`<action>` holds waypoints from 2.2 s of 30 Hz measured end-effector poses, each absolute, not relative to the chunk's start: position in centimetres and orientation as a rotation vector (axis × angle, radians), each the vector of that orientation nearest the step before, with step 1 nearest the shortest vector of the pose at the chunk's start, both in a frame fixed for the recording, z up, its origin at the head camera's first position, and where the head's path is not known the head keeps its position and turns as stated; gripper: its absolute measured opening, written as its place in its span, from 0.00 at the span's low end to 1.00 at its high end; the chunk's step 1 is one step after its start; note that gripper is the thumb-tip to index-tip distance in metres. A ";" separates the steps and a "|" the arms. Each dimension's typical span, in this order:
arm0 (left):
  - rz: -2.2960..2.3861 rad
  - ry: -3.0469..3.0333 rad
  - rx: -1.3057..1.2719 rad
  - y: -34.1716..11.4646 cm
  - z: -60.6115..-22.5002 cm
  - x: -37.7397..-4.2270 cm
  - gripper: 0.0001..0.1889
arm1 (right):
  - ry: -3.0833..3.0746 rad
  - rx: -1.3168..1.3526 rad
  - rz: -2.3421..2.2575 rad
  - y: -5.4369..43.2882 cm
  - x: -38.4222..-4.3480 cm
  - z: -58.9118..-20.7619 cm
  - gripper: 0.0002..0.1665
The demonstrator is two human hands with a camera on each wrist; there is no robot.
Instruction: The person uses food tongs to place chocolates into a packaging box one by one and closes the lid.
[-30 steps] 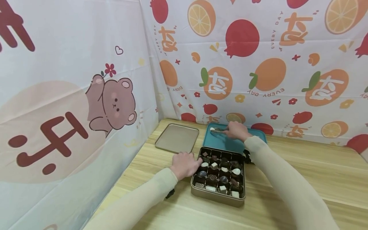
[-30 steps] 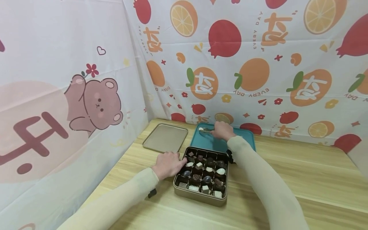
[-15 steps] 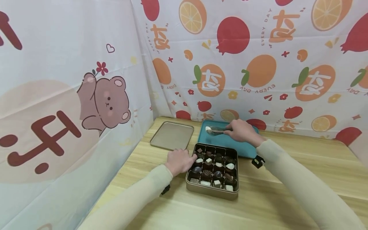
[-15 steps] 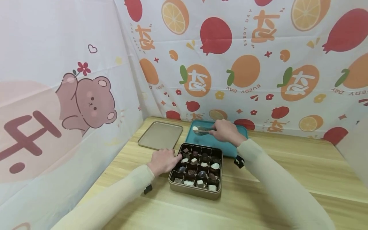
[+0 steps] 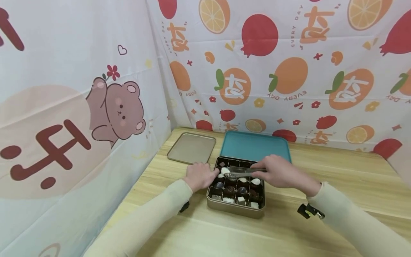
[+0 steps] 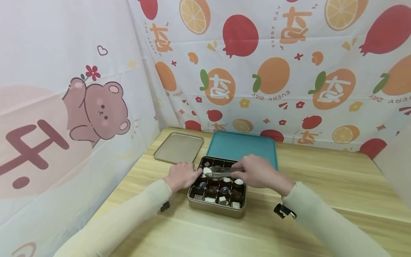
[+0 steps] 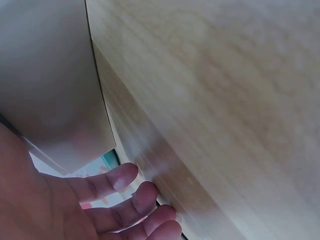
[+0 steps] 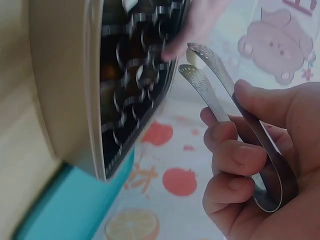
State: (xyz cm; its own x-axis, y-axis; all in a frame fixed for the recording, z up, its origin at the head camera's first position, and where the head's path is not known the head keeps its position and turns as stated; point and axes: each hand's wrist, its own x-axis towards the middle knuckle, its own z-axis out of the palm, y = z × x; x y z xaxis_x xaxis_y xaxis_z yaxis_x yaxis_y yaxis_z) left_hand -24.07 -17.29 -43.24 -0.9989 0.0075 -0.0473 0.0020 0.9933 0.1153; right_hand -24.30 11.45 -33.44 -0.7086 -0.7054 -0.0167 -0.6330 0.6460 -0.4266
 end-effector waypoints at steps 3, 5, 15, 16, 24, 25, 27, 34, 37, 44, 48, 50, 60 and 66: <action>0.189 3.088 0.005 -17.5 -43.1 -24.1 0.38 | 2.645 -1.141 -0.589 11.1 -23.1 -33.9 0.20; 0.186 3.086 0.004 -17.5 -43.1 -24.1 0.38 | 2.627 -1.170 -0.577 10.8 -22.5 -34.2 0.19; 0.180 3.073 0.015 -17.3 -43.0 -24.0 0.39 | 2.562 -1.213 -0.610 9.9 -21.5 -35.2 0.20; 0.177 3.074 0.013 -17.3 -43.0 -24.0 0.39 | 2.565 -1.207 -0.613 10.0 -21.5 -35.2 0.21; 0.173 3.078 0.015 -17.2 -43.0 -24.2 0.39 | 2.622 -1.070 -0.746 12.2 -22.1 -35.5 0.30; 0.172 3.075 0.016 -17.2 -43.0 -24.2 0.39 | 2.637 -1.055 -0.782 12.6 -22.3 -35.7 0.30; 0.173 3.070 0.011 -17.3 -42.9 -24.1 0.39 | 2.690 -1.047 -0.842 13.5 -22.9 -36.0 0.32; 0.190 3.061 0.010 -17.5 -42.7 -23.8 0.38 | 2.870 -0.866 -0.920 16.8 -25.6 -37.6 0.36; 0.193 3.060 0.014 -17.4 -42.7 -23.8 0.38 | 2.921 -0.775 -0.885 18.3 -26.9 -38.5 0.36; 0.198 3.057 0.010 -17.2 -42.9 -23.9 0.38 | 2.968 -0.663 -0.795 20.7 -29.9 -41.1 0.32; 0.197 3.057 0.011 -17.2 -42.9 -23.8 0.38 | 2.962 -0.624 -0.815 21.4 -31.2 -42.4 0.30; 0.192 3.059 0.011 -17.2 -42.9 -23.8 0.38 | 2.970 -0.627 -0.803 21.5 -31.7 -42.9 0.30; 0.190 3.063 0.008 -17.2 -42.7 -23.9 0.38 | 3.058 -0.666 -0.640 21.1 -33.1 -43.8 0.31; 0.202 3.071 0.009 -17.2 -42.7 -23.8 0.37 | 3.128 -0.687 -0.407 20.8 -33.4 -44.0 0.31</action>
State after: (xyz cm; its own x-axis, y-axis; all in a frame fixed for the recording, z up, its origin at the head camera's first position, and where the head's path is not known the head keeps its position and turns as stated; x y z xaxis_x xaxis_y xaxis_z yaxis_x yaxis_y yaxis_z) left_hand -23.84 -17.17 -42.75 -0.9980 0.0103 -0.0630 0.0019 0.9914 0.1308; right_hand -33.41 20.83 -43.99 -0.9059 -0.4003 0.1378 -0.4223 0.8780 -0.2254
